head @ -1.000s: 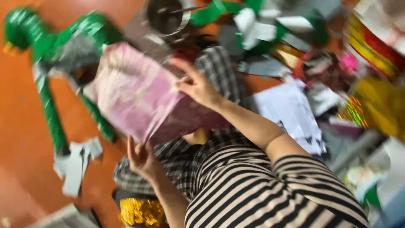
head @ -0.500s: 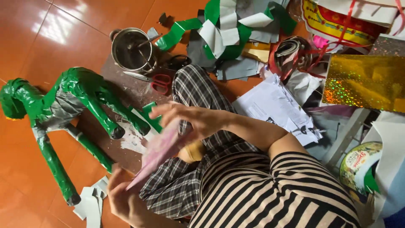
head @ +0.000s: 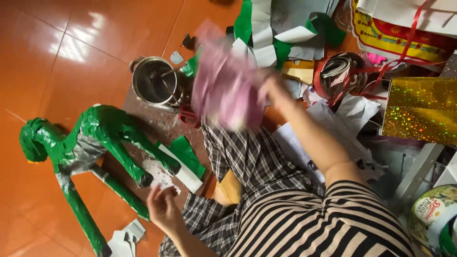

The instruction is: Crafting a model animal by cutting paper strips and gluing them onto a frame

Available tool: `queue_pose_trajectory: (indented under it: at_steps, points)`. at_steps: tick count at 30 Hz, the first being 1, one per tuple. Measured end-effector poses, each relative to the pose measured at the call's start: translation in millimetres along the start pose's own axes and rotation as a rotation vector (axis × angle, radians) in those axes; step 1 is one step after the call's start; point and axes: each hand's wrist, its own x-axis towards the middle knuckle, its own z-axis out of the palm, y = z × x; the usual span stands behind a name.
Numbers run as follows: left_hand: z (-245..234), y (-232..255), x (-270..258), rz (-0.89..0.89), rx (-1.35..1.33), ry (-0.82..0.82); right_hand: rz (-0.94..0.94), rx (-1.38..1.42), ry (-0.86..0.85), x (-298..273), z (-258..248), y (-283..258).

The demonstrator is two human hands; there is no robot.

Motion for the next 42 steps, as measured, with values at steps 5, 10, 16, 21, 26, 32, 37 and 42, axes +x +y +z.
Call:
queue_pose_trajectory:
  at_steps: [5,10,16,21,26,32,37,42]
  points:
    - [29,4,-3,-0.056,0.294,-0.233,-0.078,0.220,0.534,87,-94,-59]
    - [28,3,-18,-0.198,0.186,-0.379,-0.190,-0.069,0.374,139,-202,-7]
    - [12,9,-37,-0.153,0.203,-0.388,-0.231,-1.385,-0.199,-36,-134,-9]
    - [8,15,-49,-0.099,0.185,-0.476,-0.396,-1.770,-0.176,-77,-141,48]
    - [4,18,-63,-0.145,0.151,-0.449,-0.350,-2.060,-0.218,-69,-179,104]
    - [-16,5,-84,-0.182,0.126,-0.465,-0.057,-1.514,-0.244,-98,-157,22]
    - [-24,-9,-96,-0.128,0.148,-0.451,-0.334,-1.338,-0.024,-97,-162,-5]
    - [-20,-4,-102,-0.107,0.157,-0.474,-0.293,-1.456,-0.108,-94,-150,-12]
